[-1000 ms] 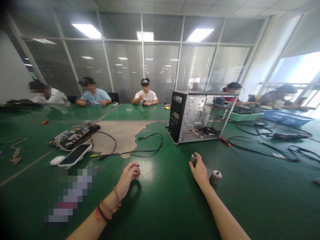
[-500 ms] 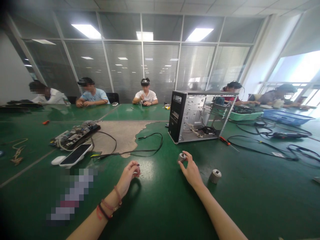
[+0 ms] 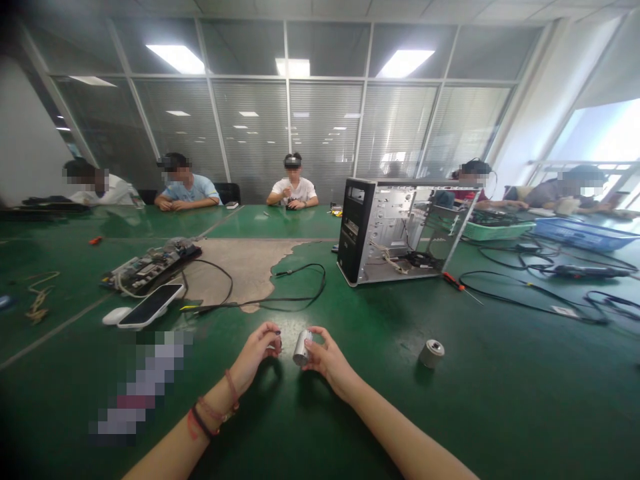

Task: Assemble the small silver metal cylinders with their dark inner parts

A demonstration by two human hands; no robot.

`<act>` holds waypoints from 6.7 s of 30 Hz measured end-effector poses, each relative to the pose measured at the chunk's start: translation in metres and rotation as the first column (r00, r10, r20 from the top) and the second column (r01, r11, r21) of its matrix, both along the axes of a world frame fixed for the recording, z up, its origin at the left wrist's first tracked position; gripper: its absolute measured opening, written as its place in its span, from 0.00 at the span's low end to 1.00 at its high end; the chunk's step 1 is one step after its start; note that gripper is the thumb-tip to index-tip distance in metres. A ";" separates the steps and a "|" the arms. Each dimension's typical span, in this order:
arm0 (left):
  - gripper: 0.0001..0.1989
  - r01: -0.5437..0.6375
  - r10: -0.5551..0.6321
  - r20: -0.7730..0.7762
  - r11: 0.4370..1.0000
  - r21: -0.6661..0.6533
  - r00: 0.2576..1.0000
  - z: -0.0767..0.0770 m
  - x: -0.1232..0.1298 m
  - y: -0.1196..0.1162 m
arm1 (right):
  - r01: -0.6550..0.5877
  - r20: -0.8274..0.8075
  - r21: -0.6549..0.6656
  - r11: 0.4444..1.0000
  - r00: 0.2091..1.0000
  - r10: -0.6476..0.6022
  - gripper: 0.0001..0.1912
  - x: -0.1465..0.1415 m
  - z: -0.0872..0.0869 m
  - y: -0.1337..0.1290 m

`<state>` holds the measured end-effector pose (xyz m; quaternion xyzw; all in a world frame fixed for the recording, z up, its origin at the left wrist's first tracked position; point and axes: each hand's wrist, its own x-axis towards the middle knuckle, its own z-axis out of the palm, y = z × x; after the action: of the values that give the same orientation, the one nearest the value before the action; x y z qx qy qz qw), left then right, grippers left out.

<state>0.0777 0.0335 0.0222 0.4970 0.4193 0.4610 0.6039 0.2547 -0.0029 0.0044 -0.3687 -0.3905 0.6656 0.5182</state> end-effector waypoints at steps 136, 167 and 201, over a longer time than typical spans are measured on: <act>0.12 0.331 0.034 -0.536 0.754 0.568 0.844 0.007 0.012 -0.027 | -0.087 0.503 0.556 0.826 0.827 -0.251 0.14 0.015 0.012 -0.017; 0.13 0.337 0.007 -0.631 0.841 0.423 0.776 0.008 0.009 -0.029 | -0.061 0.544 0.621 0.781 0.751 -0.374 0.06 0.005 0.021 -0.007; 0.13 0.158 0.032 -0.451 0.912 0.377 0.892 0.016 0.004 -0.020 | -0.363 0.907 0.385 0.849 0.321 -0.274 0.15 0.035 0.014 -0.014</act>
<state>0.0821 0.0132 0.0378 0.7171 0.4259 0.3902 0.3900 0.2898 -0.0167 0.0183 -0.5165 -0.7931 0.2030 0.2510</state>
